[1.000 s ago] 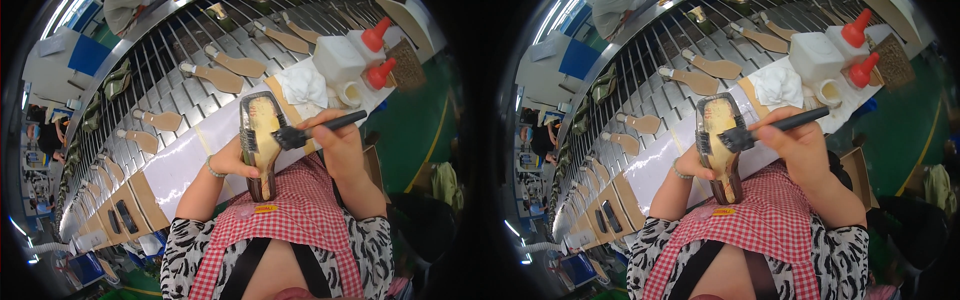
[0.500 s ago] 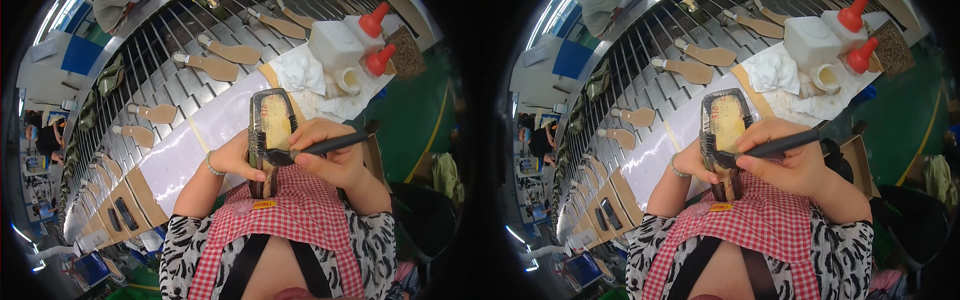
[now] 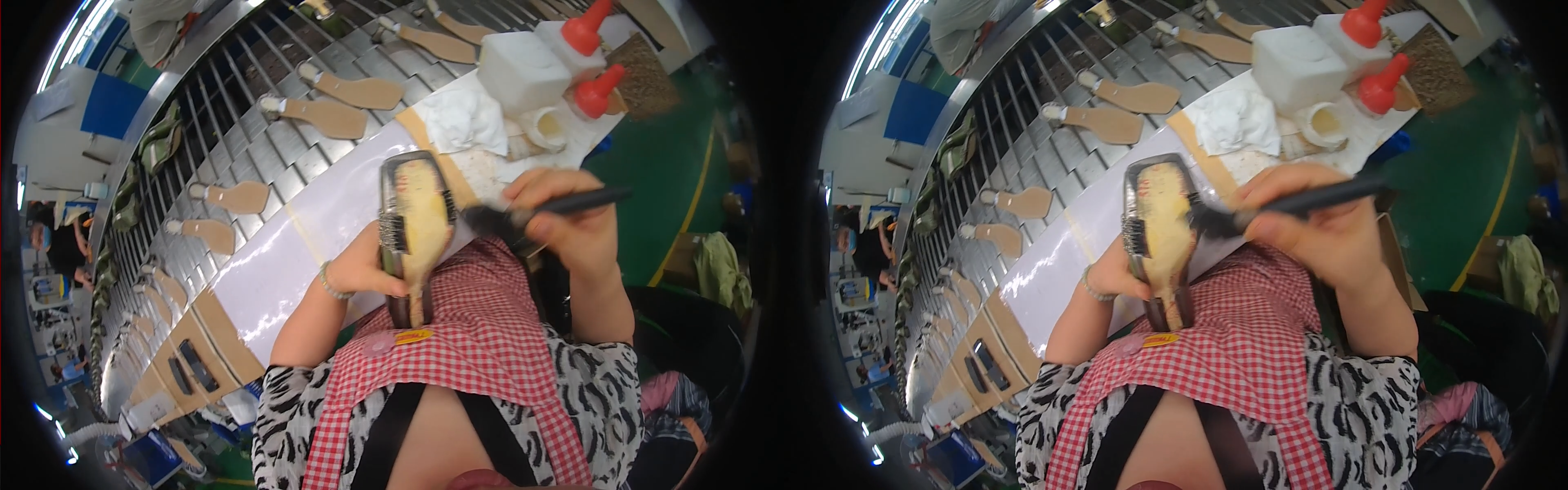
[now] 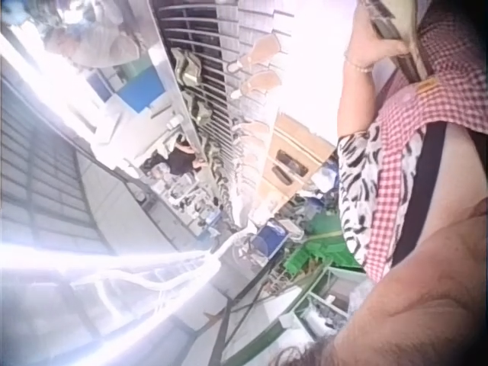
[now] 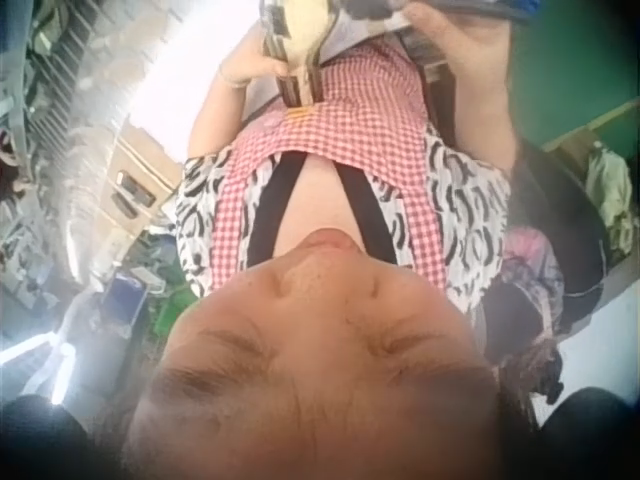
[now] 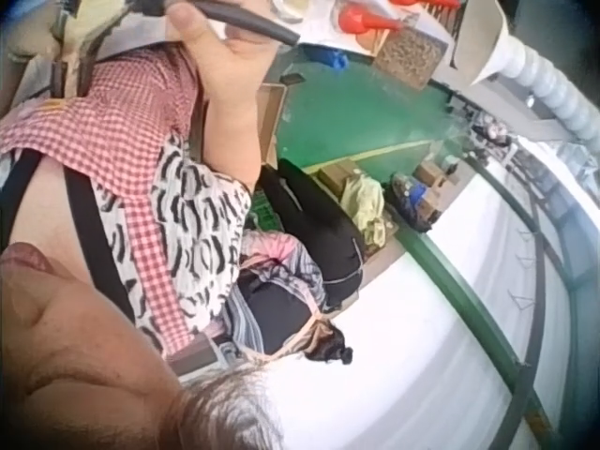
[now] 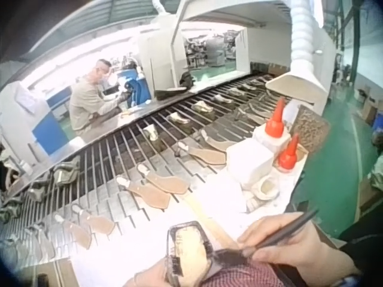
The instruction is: Applying glue to the soles of shoes using a brush on a conveyor belt production line.
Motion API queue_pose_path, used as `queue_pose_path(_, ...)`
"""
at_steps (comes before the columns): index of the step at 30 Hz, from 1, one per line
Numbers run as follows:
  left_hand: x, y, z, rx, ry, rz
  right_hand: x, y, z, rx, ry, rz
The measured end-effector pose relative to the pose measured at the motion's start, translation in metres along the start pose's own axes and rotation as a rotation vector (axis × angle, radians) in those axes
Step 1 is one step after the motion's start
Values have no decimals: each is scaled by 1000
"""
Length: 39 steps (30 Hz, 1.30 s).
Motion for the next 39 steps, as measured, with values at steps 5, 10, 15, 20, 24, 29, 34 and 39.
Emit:
queue_pose_path(5,-9,48,-21,7,-348,-111,-93,18,15,-115,-470,-810)
queue_pose_path(10,-21,28,-21,77,-452,-305,-140,0,32,-11,-431,-1068)
queue_pose_path(15,-22,2,-22,209,-485,-293,-144,-10,42,156,-391,-1147)
queue_pose_path(20,-19,6,-22,195,-495,-261,-152,-14,43,239,-337,-1136)
queue_pose_path(24,-14,7,-19,176,-504,-283,-174,-17,29,184,-447,-622)
queue_pose_path(29,-15,4,-16,164,-502,-292,-185,-33,8,246,-697,200)
queue_pose_path(34,-17,2,-18,143,-484,-295,-196,-66,-3,300,-884,529)
queue_pose_path(39,-18,13,-30,152,-412,-461,-206,-86,1,336,-921,666)
Point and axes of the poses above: each hand's wrist, its own z-axis towards the middle knuckle, its own x-axis out of the palm, y = z × x, the point moved 3 cm from there along z, towards the middle knuckle, and after that the axes turned 9 degrees about z, right-handed, at the moved point
